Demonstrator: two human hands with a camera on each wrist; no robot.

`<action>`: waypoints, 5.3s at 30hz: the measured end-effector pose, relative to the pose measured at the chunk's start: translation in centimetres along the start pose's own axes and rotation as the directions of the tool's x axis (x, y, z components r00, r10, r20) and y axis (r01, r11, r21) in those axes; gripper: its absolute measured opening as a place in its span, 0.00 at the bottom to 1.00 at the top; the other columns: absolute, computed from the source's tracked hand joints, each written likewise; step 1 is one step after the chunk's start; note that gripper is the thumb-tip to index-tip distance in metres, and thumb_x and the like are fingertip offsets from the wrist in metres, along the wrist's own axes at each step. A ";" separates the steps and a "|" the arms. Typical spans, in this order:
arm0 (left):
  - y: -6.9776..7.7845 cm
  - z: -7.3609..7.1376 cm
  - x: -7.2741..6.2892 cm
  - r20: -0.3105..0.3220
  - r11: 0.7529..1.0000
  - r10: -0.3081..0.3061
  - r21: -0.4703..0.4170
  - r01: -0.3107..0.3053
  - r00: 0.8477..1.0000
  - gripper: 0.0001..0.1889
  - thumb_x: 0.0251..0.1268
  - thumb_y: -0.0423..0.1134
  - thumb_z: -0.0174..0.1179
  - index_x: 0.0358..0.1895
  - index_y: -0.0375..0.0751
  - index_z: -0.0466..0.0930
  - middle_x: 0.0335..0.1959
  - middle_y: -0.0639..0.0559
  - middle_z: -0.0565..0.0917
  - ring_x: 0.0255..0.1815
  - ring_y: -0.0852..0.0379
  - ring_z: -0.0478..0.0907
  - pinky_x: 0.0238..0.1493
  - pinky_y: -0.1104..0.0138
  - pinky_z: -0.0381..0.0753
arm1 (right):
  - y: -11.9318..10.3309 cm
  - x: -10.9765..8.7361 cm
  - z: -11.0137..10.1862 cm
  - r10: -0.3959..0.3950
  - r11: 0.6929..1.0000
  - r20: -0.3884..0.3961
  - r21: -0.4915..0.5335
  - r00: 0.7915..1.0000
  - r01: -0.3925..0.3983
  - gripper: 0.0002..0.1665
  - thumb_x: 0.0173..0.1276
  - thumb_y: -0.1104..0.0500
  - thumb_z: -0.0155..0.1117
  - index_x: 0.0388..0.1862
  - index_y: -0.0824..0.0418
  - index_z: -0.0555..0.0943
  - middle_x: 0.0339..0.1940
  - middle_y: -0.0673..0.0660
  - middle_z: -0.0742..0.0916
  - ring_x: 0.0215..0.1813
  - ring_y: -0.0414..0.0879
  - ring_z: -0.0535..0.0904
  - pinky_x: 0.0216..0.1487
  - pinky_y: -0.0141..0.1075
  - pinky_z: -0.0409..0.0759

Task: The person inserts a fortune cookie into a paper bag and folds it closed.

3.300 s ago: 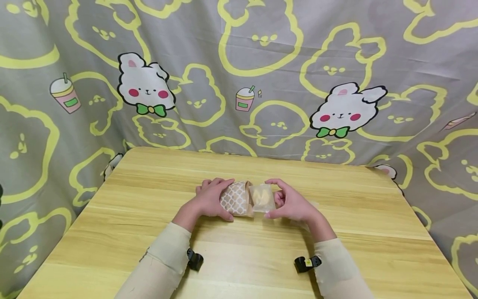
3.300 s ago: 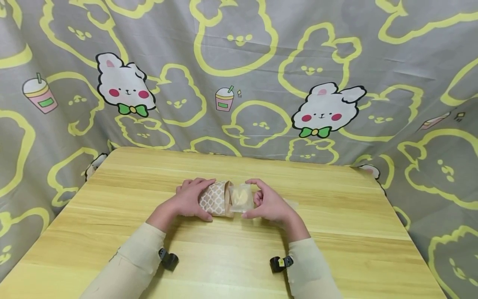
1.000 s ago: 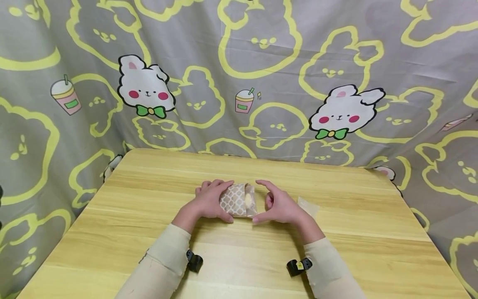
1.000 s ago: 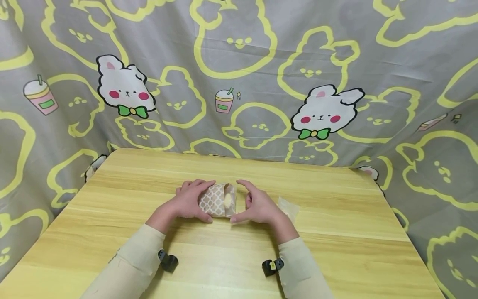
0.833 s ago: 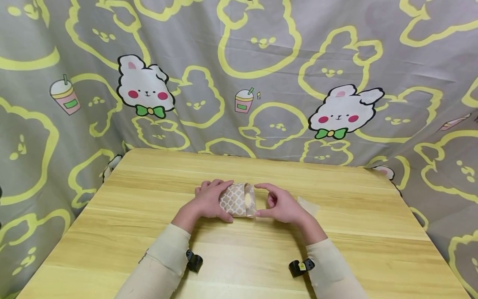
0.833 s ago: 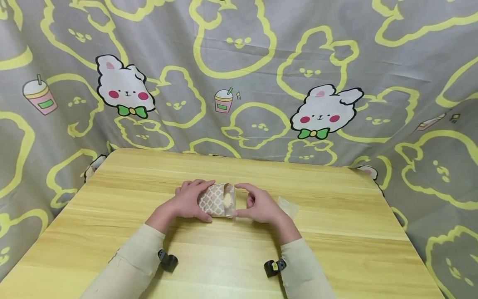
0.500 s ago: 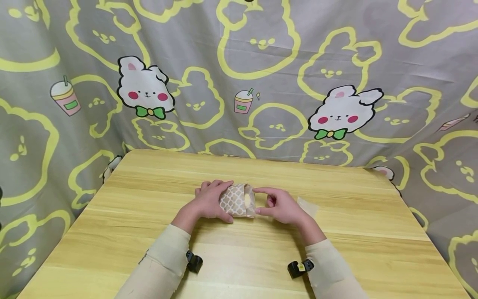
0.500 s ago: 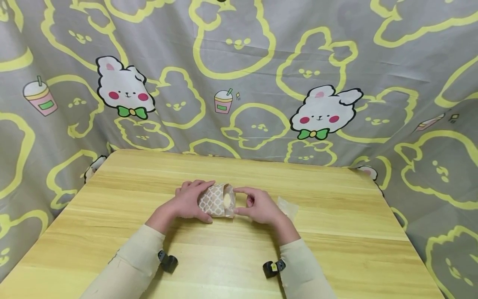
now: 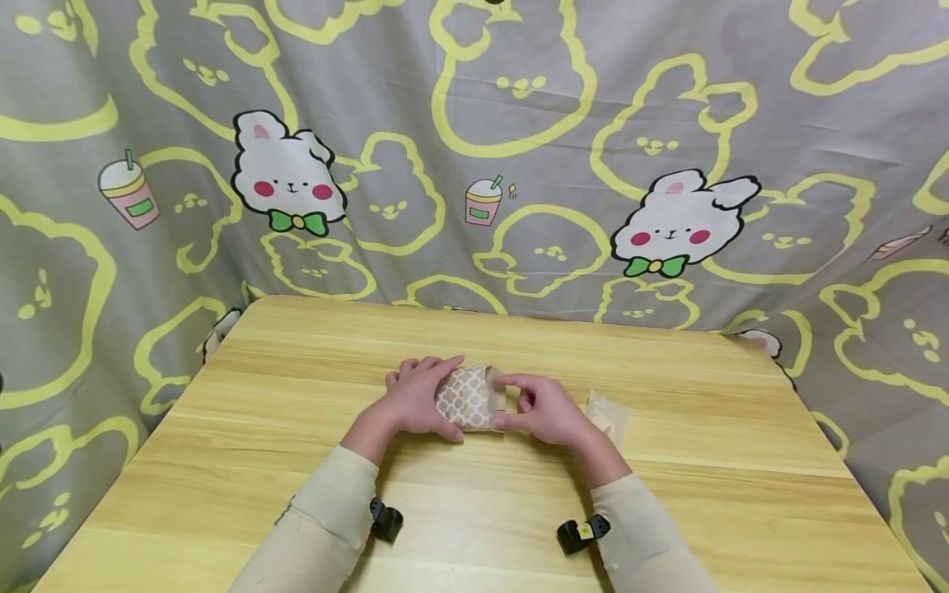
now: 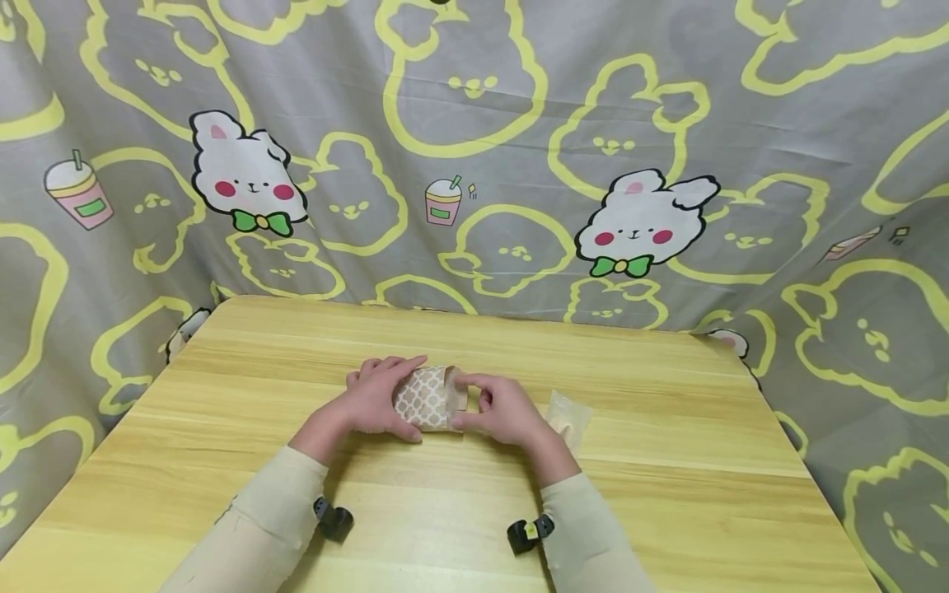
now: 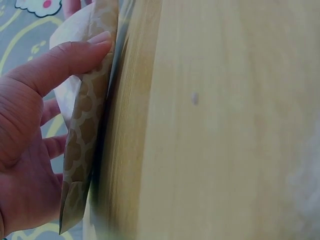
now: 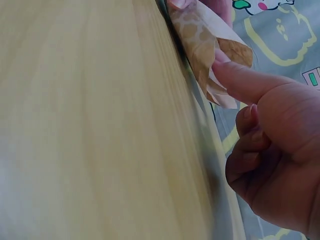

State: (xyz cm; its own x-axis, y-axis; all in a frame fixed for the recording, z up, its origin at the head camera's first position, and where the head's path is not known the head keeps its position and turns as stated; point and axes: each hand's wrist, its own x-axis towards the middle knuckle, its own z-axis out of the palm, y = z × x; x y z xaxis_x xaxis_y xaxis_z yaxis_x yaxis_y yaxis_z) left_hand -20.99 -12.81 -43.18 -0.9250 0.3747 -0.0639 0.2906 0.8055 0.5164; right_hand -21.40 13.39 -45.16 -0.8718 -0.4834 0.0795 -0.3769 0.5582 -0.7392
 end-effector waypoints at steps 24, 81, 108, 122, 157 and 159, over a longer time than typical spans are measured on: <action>0.0 0.3 0.2 -0.015 1.000 0.016 -0.005 -0.016 1.000 0.68 0.27 0.59 0.84 0.80 0.58 0.54 0.71 0.48 0.67 0.66 0.39 0.59 0.59 0.41 0.56 | -0.6 0.5 0.8 -0.077 0.996 0.022 0.047 0.997 0.076 0.24 0.60 0.59 0.77 0.55 0.60 0.86 0.16 0.47 0.74 0.20 0.38 0.67 0.23 0.32 0.67; 0.5 0.4 0.1 0.005 1.000 0.009 -0.029 -0.009 1.000 0.66 0.30 0.56 0.84 0.80 0.58 0.54 0.71 0.46 0.66 0.68 0.37 0.55 0.60 0.38 0.53 | -1.3 -6.2 -6.3 0.149 0.987 -0.178 -0.036 0.973 -0.158 0.51 0.47 0.48 0.86 0.72 0.47 0.73 0.19 0.49 0.69 0.23 0.44 0.63 0.25 0.37 0.66; 0.2 0.3 0.0 -0.002 0.999 0.023 -0.036 -0.023 1.000 0.65 0.30 0.56 0.84 0.80 0.56 0.56 0.71 0.45 0.66 0.68 0.36 0.55 0.60 0.38 0.52 | 3.5 -11.9 -7.6 0.222 0.966 -0.249 -0.076 0.943 -0.248 0.58 0.41 0.46 0.88 0.72 0.57 0.72 0.25 0.53 0.70 0.26 0.44 0.64 0.26 0.35 0.63; 0.1 0.4 -0.1 -0.003 0.999 0.029 -0.031 -0.029 1.000 0.64 0.31 0.57 0.84 0.80 0.55 0.57 0.71 0.45 0.66 0.68 0.36 0.55 0.59 0.39 0.53 | 5.7 -12.7 -7.3 0.226 0.968 -0.247 -0.054 0.942 -0.246 0.61 0.39 0.45 0.88 0.73 0.57 0.70 0.25 0.53 0.73 0.27 0.44 0.67 0.29 0.35 0.67; 0.2 0.5 -0.2 -0.001 0.999 0.020 -0.039 -0.020 1.000 0.64 0.32 0.58 0.83 0.80 0.54 0.57 0.71 0.45 0.66 0.69 0.36 0.54 0.61 0.38 0.51 | 5.8 -12.6 -7.1 0.237 0.938 -0.207 -0.205 0.949 -0.279 0.52 0.46 0.43 0.84 0.67 0.59 0.70 0.25 0.49 0.75 0.24 0.41 0.67 0.31 0.36 0.67; 0.2 0.5 -0.3 0.001 0.999 0.018 -0.037 -0.018 1.000 0.64 0.32 0.58 0.83 0.80 0.55 0.57 0.71 0.45 0.66 0.69 0.36 0.54 0.61 0.38 0.51 | 5.9 -12.6 -7.0 0.232 0.936 -0.209 -0.218 0.950 -0.277 0.51 0.47 0.45 0.84 0.67 0.58 0.69 0.25 0.48 0.75 0.24 0.41 0.67 0.30 0.35 0.67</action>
State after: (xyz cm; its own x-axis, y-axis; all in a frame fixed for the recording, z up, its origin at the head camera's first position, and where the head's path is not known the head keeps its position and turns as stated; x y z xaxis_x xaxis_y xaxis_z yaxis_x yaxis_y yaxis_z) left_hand -20.57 -12.55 -43.50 -0.9192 0.3899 -0.0553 0.2982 0.7810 0.5488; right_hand -14.84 27.53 -45.83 -0.9811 -0.1888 0.0433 -0.1796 0.8032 -0.5679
